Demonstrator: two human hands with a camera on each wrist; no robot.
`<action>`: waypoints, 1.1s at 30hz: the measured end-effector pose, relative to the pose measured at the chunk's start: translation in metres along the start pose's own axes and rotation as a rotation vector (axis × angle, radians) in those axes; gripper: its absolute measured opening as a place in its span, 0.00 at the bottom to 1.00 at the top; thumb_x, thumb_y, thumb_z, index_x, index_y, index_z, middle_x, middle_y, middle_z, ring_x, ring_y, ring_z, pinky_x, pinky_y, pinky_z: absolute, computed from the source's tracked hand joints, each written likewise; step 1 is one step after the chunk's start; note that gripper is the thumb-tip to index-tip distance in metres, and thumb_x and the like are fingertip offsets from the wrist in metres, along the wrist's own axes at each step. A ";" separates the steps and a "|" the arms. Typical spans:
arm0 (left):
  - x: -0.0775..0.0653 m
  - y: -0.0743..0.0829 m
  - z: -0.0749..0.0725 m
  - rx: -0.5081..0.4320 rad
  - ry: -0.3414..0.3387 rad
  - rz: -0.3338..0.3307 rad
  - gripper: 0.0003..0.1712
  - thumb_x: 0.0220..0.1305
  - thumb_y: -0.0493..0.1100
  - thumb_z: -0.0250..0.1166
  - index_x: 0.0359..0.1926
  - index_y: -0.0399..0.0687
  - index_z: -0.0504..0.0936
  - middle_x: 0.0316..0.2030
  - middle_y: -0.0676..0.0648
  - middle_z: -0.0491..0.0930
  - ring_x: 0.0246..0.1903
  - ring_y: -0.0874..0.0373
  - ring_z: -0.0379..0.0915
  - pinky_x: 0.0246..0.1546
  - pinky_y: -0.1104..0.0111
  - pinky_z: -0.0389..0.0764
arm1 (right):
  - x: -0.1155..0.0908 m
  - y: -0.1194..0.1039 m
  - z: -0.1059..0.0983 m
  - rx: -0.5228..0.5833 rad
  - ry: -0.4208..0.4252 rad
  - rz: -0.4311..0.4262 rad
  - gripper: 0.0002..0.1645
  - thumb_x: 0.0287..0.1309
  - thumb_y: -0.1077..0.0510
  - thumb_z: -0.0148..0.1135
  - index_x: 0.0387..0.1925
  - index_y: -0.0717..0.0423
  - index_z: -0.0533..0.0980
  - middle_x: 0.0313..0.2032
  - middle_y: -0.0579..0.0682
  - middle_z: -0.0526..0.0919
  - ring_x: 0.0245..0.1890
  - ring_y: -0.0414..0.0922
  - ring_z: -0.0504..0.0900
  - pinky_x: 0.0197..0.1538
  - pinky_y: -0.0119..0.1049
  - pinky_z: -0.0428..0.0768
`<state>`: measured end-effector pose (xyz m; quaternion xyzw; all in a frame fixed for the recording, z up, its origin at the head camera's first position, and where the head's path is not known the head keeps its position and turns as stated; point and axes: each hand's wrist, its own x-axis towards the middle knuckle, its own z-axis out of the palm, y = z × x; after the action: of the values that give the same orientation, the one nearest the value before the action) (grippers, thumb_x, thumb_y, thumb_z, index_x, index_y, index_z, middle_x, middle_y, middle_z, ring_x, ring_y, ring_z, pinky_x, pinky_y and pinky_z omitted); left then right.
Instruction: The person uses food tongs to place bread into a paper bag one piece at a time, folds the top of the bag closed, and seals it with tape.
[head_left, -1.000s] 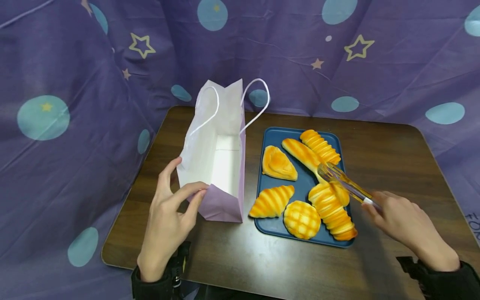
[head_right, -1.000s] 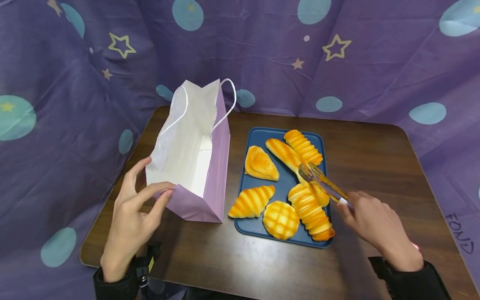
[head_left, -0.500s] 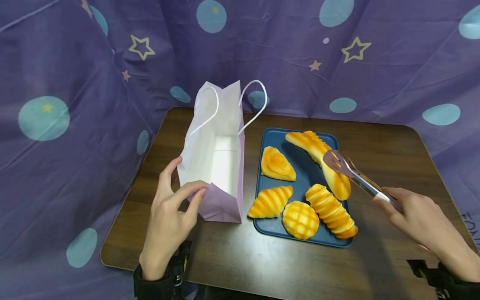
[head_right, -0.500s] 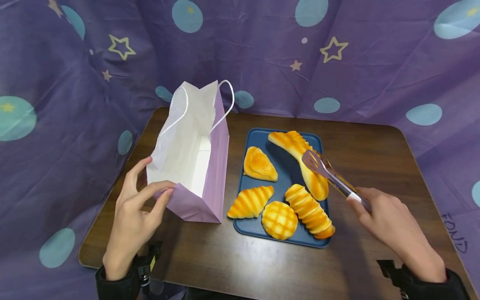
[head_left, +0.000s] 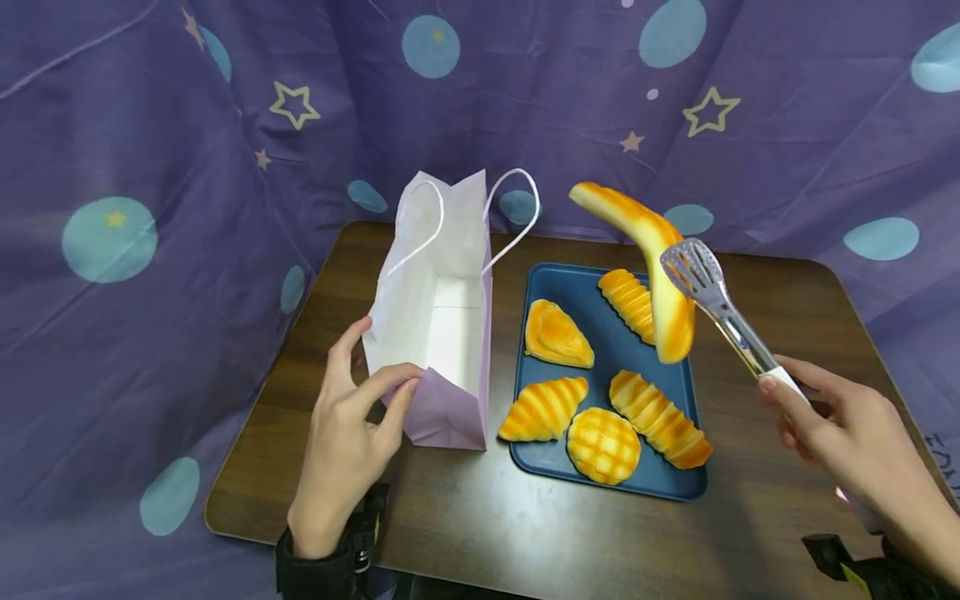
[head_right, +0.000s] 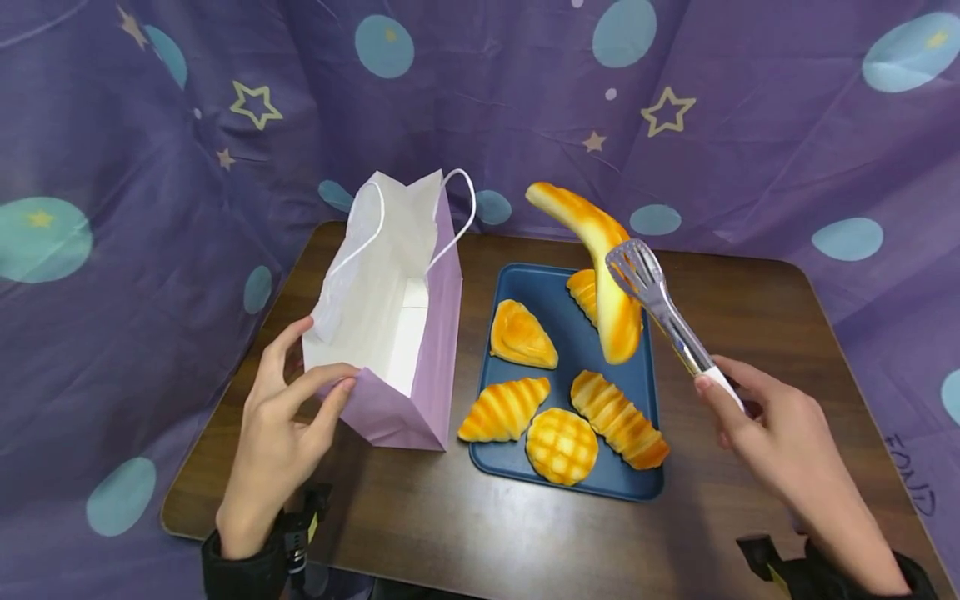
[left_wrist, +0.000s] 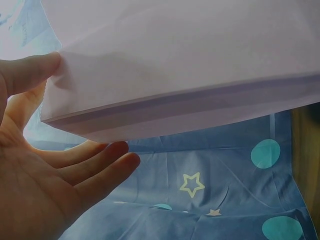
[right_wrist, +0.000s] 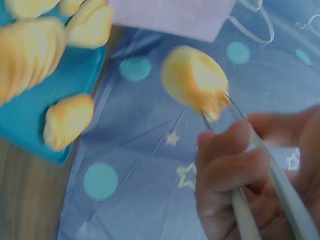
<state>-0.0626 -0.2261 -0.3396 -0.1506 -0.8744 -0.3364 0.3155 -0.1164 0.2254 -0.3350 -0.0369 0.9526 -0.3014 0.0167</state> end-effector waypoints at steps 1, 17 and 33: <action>0.000 0.000 0.000 0.003 -0.003 -0.002 0.09 0.58 0.31 0.72 0.40 0.45 0.88 0.68 0.29 0.65 0.65 0.34 0.66 0.59 0.45 0.70 | -0.001 -0.005 -0.001 0.027 0.011 0.007 0.31 0.76 0.46 0.52 0.66 0.66 0.69 0.26 0.52 0.82 0.15 0.42 0.72 0.17 0.34 0.67; -0.002 0.004 0.004 0.037 0.001 0.002 0.08 0.60 0.33 0.72 0.40 0.46 0.89 0.68 0.29 0.65 0.67 0.36 0.64 0.58 0.43 0.71 | -0.014 -0.070 -0.002 0.623 -0.098 -0.175 0.11 0.77 0.60 0.48 0.50 0.62 0.75 0.23 0.56 0.76 0.19 0.52 0.72 0.20 0.42 0.69; -0.005 0.009 0.005 0.045 -0.019 -0.029 0.07 0.62 0.35 0.72 0.41 0.48 0.89 0.69 0.29 0.63 0.69 0.38 0.62 0.60 0.43 0.71 | -0.012 -0.110 0.026 0.994 -0.544 -0.102 0.21 0.81 0.54 0.41 0.54 0.65 0.74 0.36 0.54 0.79 0.22 0.46 0.76 0.19 0.43 0.76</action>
<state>-0.0569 -0.2164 -0.3413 -0.1337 -0.8868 -0.3199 0.3057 -0.0969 0.1215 -0.2932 -0.1469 0.6548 -0.6934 0.2622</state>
